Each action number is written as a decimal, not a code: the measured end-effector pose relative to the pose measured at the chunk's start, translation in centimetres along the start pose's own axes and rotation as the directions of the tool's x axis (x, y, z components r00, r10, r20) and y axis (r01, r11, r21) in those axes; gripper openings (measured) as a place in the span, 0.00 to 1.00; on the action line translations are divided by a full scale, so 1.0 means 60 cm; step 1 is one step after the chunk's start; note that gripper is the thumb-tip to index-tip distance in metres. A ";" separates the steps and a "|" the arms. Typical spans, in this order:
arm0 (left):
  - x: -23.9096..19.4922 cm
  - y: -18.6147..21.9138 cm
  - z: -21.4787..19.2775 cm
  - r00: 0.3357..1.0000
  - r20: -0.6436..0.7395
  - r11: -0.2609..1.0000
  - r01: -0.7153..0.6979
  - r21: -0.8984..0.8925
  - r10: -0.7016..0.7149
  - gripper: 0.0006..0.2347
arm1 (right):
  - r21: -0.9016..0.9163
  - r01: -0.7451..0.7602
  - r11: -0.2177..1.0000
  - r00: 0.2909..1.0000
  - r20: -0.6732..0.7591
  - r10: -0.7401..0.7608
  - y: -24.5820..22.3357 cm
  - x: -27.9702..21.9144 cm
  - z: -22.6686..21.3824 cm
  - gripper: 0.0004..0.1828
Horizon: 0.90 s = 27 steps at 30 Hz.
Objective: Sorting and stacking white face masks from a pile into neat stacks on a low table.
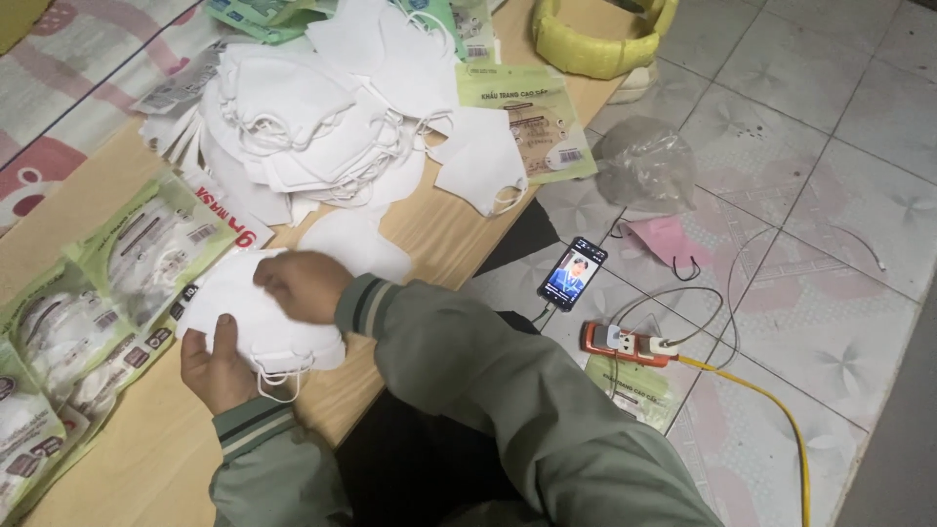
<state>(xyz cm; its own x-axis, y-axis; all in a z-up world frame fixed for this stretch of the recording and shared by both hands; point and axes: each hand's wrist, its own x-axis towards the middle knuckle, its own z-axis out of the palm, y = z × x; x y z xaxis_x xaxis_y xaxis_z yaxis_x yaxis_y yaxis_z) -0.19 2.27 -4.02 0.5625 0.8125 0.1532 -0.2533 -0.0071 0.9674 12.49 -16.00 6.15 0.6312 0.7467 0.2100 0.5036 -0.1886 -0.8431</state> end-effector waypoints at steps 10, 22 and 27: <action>-0.065 0.141 0.087 0.983 0.111 0.979 0.159 -0.124 -0.145 0.28 | -0.489 0.199 0.849 0.979 0.131 -0.154 0.008 -0.006 -0.053 0.66; -0.036 0.122 0.076 0.939 0.057 0.932 0.343 -0.118 -0.338 0.20 | -0.168 0.249 0.954 0.968 0.072 -0.240 0.107 0.024 0.034 0.16; -0.068 0.191 0.100 0.988 -0.126 0.937 0.124 0.327 -0.087 0.26 | 0.093 0.037 0.995 0.998 0.037 -0.041 0.081 0.007 -0.006 0.24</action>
<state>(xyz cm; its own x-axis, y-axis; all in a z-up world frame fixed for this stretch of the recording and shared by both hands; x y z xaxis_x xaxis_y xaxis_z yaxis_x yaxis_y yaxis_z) -0.66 -4.62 7.63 0.4787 0.8770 0.0415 0.0900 -0.0960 0.9913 15.43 -16.85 2.30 0.5877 0.7770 0.2254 0.4694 -0.1005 -0.8772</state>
